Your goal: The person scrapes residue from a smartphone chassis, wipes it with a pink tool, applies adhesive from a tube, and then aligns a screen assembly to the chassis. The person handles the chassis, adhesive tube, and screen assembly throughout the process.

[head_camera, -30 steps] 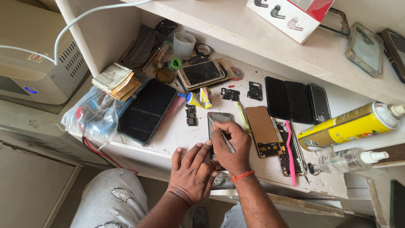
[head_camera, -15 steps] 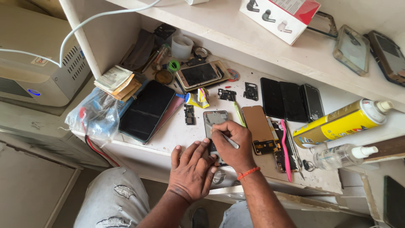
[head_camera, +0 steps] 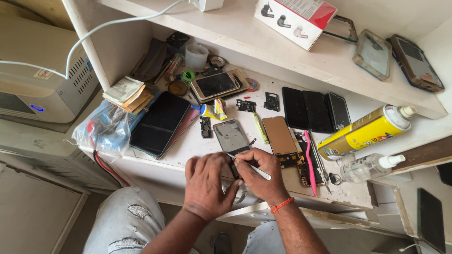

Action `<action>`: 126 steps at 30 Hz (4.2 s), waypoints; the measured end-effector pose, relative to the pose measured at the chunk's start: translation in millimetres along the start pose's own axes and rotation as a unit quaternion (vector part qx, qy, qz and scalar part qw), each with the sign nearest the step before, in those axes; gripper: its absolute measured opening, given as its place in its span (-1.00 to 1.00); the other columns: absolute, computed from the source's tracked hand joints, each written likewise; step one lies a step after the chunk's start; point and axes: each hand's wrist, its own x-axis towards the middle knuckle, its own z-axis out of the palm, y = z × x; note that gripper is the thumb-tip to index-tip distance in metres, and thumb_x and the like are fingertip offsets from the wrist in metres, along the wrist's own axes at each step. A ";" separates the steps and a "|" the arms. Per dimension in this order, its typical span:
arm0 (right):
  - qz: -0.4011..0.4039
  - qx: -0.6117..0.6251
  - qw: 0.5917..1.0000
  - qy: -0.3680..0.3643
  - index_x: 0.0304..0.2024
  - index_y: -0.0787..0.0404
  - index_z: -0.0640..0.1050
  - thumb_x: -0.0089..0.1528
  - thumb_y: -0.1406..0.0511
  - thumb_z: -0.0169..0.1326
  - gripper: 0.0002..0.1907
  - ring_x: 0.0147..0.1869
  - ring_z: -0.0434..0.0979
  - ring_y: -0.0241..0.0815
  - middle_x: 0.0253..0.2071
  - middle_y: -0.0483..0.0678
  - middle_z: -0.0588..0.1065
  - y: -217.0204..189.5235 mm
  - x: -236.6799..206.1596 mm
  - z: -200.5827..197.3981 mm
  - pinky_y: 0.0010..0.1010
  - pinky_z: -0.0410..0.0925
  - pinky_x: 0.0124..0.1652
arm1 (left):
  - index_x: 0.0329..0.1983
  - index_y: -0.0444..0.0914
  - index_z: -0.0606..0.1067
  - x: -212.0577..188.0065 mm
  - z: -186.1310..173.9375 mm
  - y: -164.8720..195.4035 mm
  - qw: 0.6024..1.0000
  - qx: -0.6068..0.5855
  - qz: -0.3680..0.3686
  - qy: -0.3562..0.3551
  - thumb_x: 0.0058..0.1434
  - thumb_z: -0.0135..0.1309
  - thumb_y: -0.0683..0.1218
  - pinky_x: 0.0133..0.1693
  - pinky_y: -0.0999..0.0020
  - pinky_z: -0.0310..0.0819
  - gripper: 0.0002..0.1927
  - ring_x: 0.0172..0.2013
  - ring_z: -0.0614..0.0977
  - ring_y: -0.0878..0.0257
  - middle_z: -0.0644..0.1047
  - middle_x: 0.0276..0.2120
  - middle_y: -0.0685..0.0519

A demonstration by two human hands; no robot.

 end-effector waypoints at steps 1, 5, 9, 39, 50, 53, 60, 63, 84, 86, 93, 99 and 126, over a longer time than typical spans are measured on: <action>0.007 -0.005 1.000 0.002 -0.23 0.38 0.62 0.21 0.48 0.17 -0.91 -0.25 0.57 -0.45 -0.30 -0.09 0.63 0.7 -0.3 -0.1 -0.58 0.47 -0.26 | 0.30 -0.23 0.27 4.2 -5.3 1.4 1.000 0.012 0.005 -0.004 0.12 0.22 0.25 0.32 -0.15 -0.03 -0.20 0.29 0.35 0.04 0.40 0.25 -0.01; 0.020 -0.031 0.999 0.011 -0.25 0.38 0.63 0.21 0.47 0.18 -0.92 -0.30 0.54 -0.47 -0.34 -0.09 0.62 4.3 -1.2 -0.3 -0.58 0.44 -0.31 | 0.39 -0.27 0.20 28.0 -25.3 5.3 0.993 0.086 0.038 -0.066 -0.13 0.28 0.39 0.30 -0.27 -0.15 0.12 0.37 0.21 -0.11 0.28 0.36 -0.18; 0.039 -0.017 0.999 0.020 -0.24 0.38 0.64 0.19 0.47 0.18 -0.91 -0.33 0.51 -0.46 -0.36 -0.09 0.60 4.8 0.0 0.4 -0.57 0.41 -0.36 | 0.41 -0.22 0.23 59.3 -41.1 -3.8 0.956 0.175 0.044 -0.233 -0.17 0.24 0.55 0.39 -0.21 -0.34 0.21 0.46 0.02 -0.01 0.15 0.48 -0.06; 0.070 -0.044 0.996 -0.023 -0.28 0.39 0.64 0.13 0.51 0.18 -0.89 -0.24 0.56 -0.43 -0.21 -0.04 0.67 -4.5 -69.2 -42.3 -0.55 0.46 -0.24 | 0.30 -0.09 0.41 69.6 -48.8 -16.6 0.960 0.143 0.066 -0.231 -0.21 0.23 0.56 0.37 -0.23 -0.22 0.08 0.43 0.13 0.10 0.28 0.37 0.04; 0.096 -0.062 0.992 0.058 -0.28 0.38 0.61 0.15 0.51 0.16 -0.91 -0.25 0.61 -0.42 -0.30 -0.02 0.67 1.3 -71.4 -40.9 -0.55 0.48 -0.24 | 0.32 -0.10 0.39 67.8 -45.4 -16.5 0.958 0.161 0.067 -0.229 -0.20 0.18 0.59 0.35 -0.25 -0.26 0.10 0.43 0.10 0.11 0.24 0.41 0.03; 0.098 -0.076 0.989 0.076 -0.28 0.36 0.63 0.16 0.51 0.16 -0.91 -0.31 0.60 -0.42 -0.33 -0.02 0.67 0.7 -72.5 -35.6 -0.56 0.48 -0.29 | 0.35 -0.08 0.39 68.2 -45.6 -16.6 0.956 0.165 0.066 -0.232 -0.20 0.17 0.59 0.35 -0.25 -0.28 0.11 0.43 0.09 0.12 0.23 0.43 0.04; 0.085 -0.070 0.987 0.114 -0.21 0.37 0.63 0.16 0.53 0.15 -0.85 -0.36 0.51 -0.43 -0.35 -0.01 0.63 7.7 -83.6 -28.6 -0.56 0.42 -0.37 | 0.37 -0.06 0.39 68.8 -45.8 -16.7 0.954 0.170 0.063 -0.237 -0.19 0.15 0.60 0.35 -0.24 -0.29 0.11 0.43 0.08 0.13 0.23 0.45 0.05; 0.023 -0.045 0.987 0.153 -0.21 0.39 0.60 0.16 0.55 0.12 -0.84 -0.26 0.60 -0.42 -0.24 -0.02 0.66 8.9 -80.3 -38.5 -0.58 0.46 -0.26 | 0.37 -0.09 0.39 68.9 -46.5 -16.6 0.956 0.170 0.078 -0.226 -0.18 0.13 0.61 0.35 -0.24 -0.27 0.12 0.43 0.09 0.11 0.23 0.44 0.01; -0.146 -0.353 0.910 0.165 -0.29 0.33 0.54 0.10 0.48 0.25 -0.84 -0.19 0.66 -0.04 -0.23 0.09 0.61 -37.6 -74.4 -12.8 -0.33 0.50 -0.19 | 0.21 -0.12 0.50 66.2 -41.4 -20.4 0.969 0.137 0.072 -0.195 0.06 -0.03 0.56 0.33 -0.27 -0.18 -0.12 0.41 0.19 0.08 0.34 0.33 0.02; -0.164 -0.349 0.912 0.137 -0.26 0.32 0.55 0.11 0.48 0.23 -0.84 -0.17 0.65 0.00 -0.22 0.09 0.60 -39.0 -69.2 -15.9 -0.30 0.49 -0.15 | 0.21 -0.12 0.50 66.2 -41.0 -21.9 0.969 0.134 0.083 -0.189 0.07 -0.02 0.55 0.34 -0.26 -0.18 -0.13 0.40 0.19 0.06 0.35 0.32 0.00; -0.184 -0.328 0.922 0.092 -0.20 0.29 0.59 0.18 0.42 0.20 -0.86 -0.10 0.64 0.09 -0.18 0.10 0.61 -25.9 -11.9 -11.6 -0.25 0.47 -0.10 | 0.20 -0.14 0.51 65.1 -38.0 -23.9 0.970 0.133 0.089 -0.185 0.04 0.04 0.54 0.33 -0.24 -0.14 -0.13 0.39 0.21 0.02 0.36 0.32 -0.03; -0.158 -0.278 0.943 0.091 -0.20 0.27 0.62 0.20 0.41 0.21 -0.89 -0.21 0.68 0.05 -0.28 0.11 0.62 -14.2 41.8 -6.0 -0.31 0.48 -0.20 | 0.19 -0.15 0.52 64.6 -38.1 -24.0 0.970 0.125 0.098 -0.183 0.05 0.04 0.53 0.33 -0.25 -0.11 -0.14 0.40 0.21 -0.01 0.37 0.31 -0.05; 0.010 -0.033 0.951 0.306 -0.14 0.26 0.60 0.35 0.19 0.14 -0.75 -0.48 0.46 -0.38 -0.37 -0.10 0.63 19.8 42.5 -4.1 -0.53 0.34 -0.47 | 0.33 -0.15 0.38 62.9 -37.7 -22.2 0.965 0.142 0.087 -0.202 0.11 -0.09 0.54 0.34 -0.21 -0.20 -0.08 0.43 0.11 0.00 0.26 0.38 -0.04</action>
